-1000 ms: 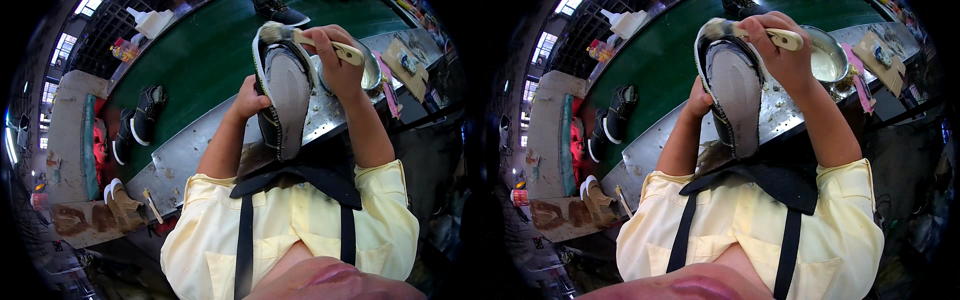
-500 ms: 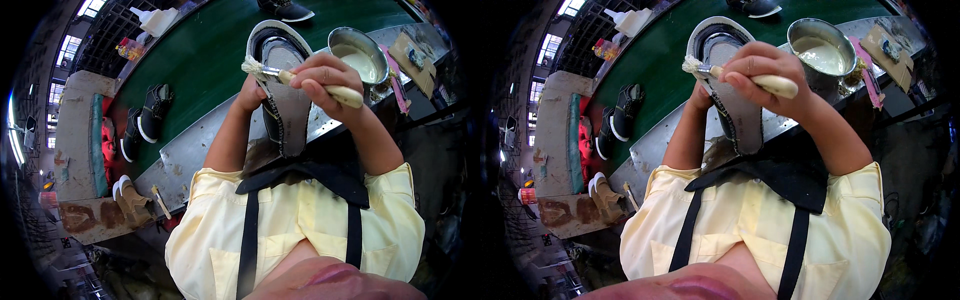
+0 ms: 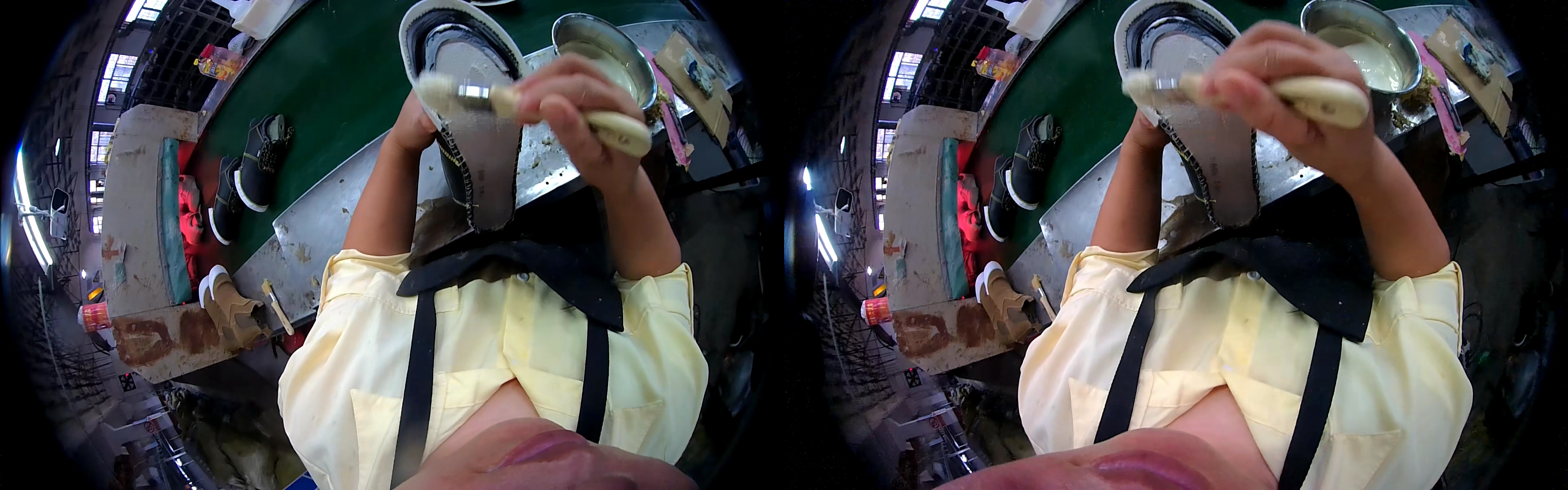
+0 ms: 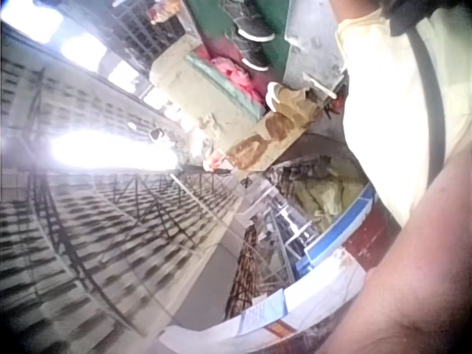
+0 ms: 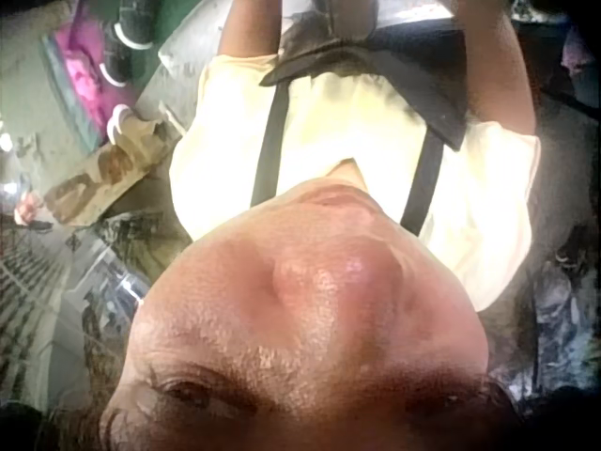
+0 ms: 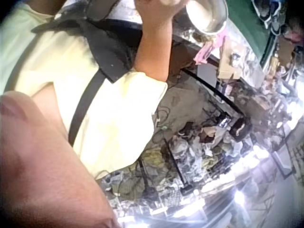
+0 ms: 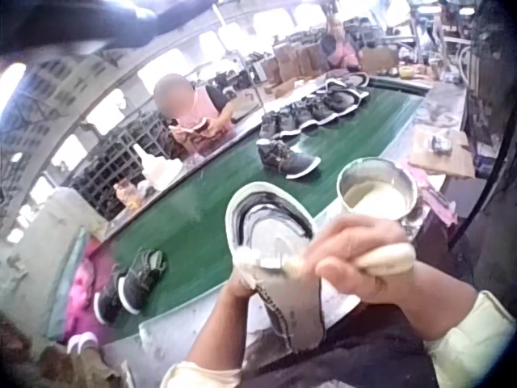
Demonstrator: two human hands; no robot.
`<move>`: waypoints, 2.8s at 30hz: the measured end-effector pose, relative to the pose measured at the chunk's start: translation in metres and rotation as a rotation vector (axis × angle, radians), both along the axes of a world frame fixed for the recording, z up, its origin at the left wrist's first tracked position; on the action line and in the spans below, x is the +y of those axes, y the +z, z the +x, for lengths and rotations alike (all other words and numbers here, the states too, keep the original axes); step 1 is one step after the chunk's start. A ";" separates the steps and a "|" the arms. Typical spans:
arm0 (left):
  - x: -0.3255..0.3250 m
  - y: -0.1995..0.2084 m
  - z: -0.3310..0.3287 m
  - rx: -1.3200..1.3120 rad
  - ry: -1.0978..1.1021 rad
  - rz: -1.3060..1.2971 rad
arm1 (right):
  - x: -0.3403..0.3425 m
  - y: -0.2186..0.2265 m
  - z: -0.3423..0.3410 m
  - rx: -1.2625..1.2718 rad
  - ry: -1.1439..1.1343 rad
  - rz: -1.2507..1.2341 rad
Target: The person applies glue to the bottom of shoes using a brush and then places the shoes back onto the conveyor belt.
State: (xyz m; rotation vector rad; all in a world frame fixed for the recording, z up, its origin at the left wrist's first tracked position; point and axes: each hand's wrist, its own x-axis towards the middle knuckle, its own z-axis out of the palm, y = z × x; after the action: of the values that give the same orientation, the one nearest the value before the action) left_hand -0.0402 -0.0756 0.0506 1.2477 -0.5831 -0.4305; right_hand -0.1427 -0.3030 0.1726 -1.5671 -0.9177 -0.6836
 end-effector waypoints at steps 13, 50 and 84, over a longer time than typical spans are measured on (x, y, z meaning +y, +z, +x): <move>0.000 0.004 -0.001 0.022 -0.096 -0.218 | 0.002 -0.004 -0.030 -0.063 0.008 -0.265; -0.028 0.020 0.003 -0.045 -0.179 -0.191 | -0.012 -0.011 -0.007 -0.155 -0.074 -0.290; -0.061 0.050 -0.003 -0.274 -0.335 -0.232 | -0.050 0.010 0.027 -0.281 -0.220 -0.020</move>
State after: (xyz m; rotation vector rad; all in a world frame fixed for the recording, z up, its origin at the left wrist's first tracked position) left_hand -0.0430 -0.1367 0.1004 0.9937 -1.0545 -0.4578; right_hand -0.1156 -0.3530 0.1822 -1.6306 -0.9662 -1.0744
